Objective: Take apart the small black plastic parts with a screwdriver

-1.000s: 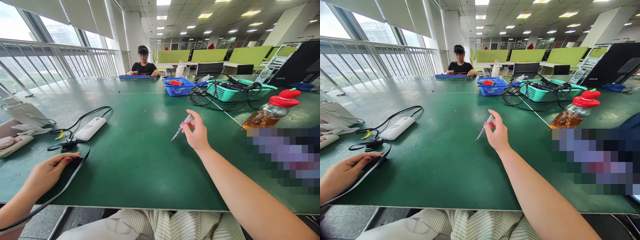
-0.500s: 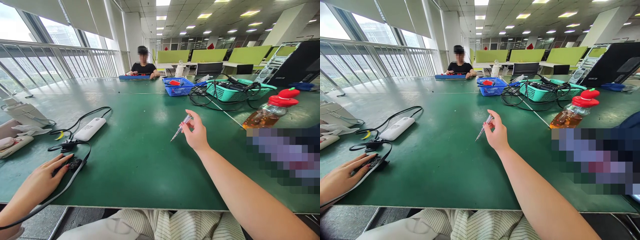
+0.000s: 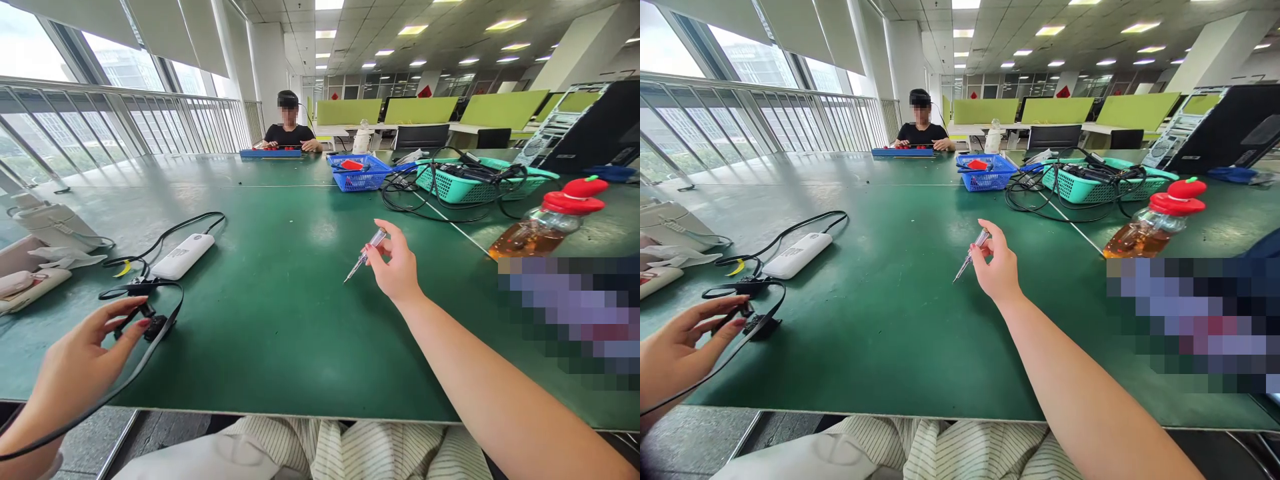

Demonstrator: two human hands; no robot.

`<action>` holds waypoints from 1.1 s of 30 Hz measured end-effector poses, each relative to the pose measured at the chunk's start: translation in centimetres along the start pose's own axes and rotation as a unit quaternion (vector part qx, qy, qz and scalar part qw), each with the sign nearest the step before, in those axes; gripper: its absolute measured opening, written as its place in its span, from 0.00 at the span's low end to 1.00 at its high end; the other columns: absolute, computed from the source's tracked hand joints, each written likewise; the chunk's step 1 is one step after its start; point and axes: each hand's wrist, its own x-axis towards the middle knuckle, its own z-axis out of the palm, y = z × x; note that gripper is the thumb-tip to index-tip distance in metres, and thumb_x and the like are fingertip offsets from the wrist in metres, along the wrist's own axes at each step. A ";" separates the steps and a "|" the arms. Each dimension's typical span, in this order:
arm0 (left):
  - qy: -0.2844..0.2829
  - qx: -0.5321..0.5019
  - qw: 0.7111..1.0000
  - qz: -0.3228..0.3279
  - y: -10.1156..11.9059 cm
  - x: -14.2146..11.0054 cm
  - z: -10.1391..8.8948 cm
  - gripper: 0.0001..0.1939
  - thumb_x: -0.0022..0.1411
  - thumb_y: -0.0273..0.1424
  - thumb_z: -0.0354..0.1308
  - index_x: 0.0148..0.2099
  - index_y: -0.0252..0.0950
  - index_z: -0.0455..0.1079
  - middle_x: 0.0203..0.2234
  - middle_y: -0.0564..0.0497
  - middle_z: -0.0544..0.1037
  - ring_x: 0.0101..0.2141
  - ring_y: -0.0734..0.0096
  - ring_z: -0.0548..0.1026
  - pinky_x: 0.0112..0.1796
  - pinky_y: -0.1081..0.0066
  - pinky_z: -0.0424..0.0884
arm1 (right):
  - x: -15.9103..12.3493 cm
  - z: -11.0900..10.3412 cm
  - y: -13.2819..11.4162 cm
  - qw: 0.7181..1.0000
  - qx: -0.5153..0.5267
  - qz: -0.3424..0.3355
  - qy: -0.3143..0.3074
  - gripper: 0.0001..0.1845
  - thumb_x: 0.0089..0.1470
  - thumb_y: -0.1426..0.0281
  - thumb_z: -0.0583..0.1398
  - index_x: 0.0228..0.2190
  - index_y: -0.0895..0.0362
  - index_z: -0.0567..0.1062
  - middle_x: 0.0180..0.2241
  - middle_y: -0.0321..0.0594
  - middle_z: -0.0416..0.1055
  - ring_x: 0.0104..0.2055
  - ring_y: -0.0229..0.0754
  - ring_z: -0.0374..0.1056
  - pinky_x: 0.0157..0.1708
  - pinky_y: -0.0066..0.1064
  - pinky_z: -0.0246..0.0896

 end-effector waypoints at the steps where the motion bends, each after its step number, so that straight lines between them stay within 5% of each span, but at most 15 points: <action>1: -0.010 0.013 1.000 -0.014 0.9 -0.3 -0.3 0.26 0.61 0.52 0.46 0.55 0.48 0.70 0.43 0.53 0.81 0.34 0.66 0.79 0.38 0.68 0.73 | 0.0 0.0 0.0 1.000 -0.001 0.000 0.001 0.25 0.56 0.65 0.58 0.56 0.51 0.65 0.30 0.35 0.77 0.31 0.42 0.73 0.39 0.43 0.71; 8: -0.025 0.043 0.998 0.043 4.1 -1.0 -0.3 0.27 0.65 0.47 0.41 0.52 0.38 0.73 0.48 0.43 0.80 0.52 0.55 0.74 0.52 0.59 0.69 | 0.0 0.0 -0.1 1.000 0.001 -0.008 0.003 0.25 0.56 0.65 0.58 0.56 0.51 0.66 0.30 0.35 0.77 0.30 0.42 0.73 0.40 0.43 0.71; 13: -0.042 0.091 0.992 0.081 4.0 -0.7 0.4 0.25 0.67 0.45 0.41 0.52 0.36 0.71 0.47 0.44 0.80 0.50 0.56 0.75 0.54 0.61 0.67 | 0.0 0.0 0.1 1.000 0.004 -0.011 0.002 0.25 0.56 0.65 0.58 0.56 0.51 0.66 0.30 0.35 0.77 0.30 0.42 0.73 0.40 0.43 0.71; 22: -0.105 0.126 0.985 0.054 4.9 -0.5 -0.5 0.27 0.69 0.43 0.38 0.55 0.32 0.70 0.46 0.39 0.80 0.48 0.49 0.75 0.47 0.59 0.69 | 0.0 -0.1 0.0 1.000 0.007 0.003 -0.003 0.26 0.56 0.66 0.58 0.56 0.51 0.65 0.31 0.36 0.77 0.32 0.42 0.73 0.40 0.43 0.71; 33: -0.091 0.142 0.981 0.096 3.9 0.4 0.5 0.26 0.69 0.43 0.40 0.52 0.31 0.71 0.48 0.39 0.78 0.45 0.52 0.77 0.46 0.61 0.70 | 0.0 0.0 0.1 1.000 0.008 -0.004 0.000 0.25 0.56 0.65 0.58 0.56 0.50 0.65 0.31 0.35 0.77 0.31 0.43 0.74 0.38 0.43 0.71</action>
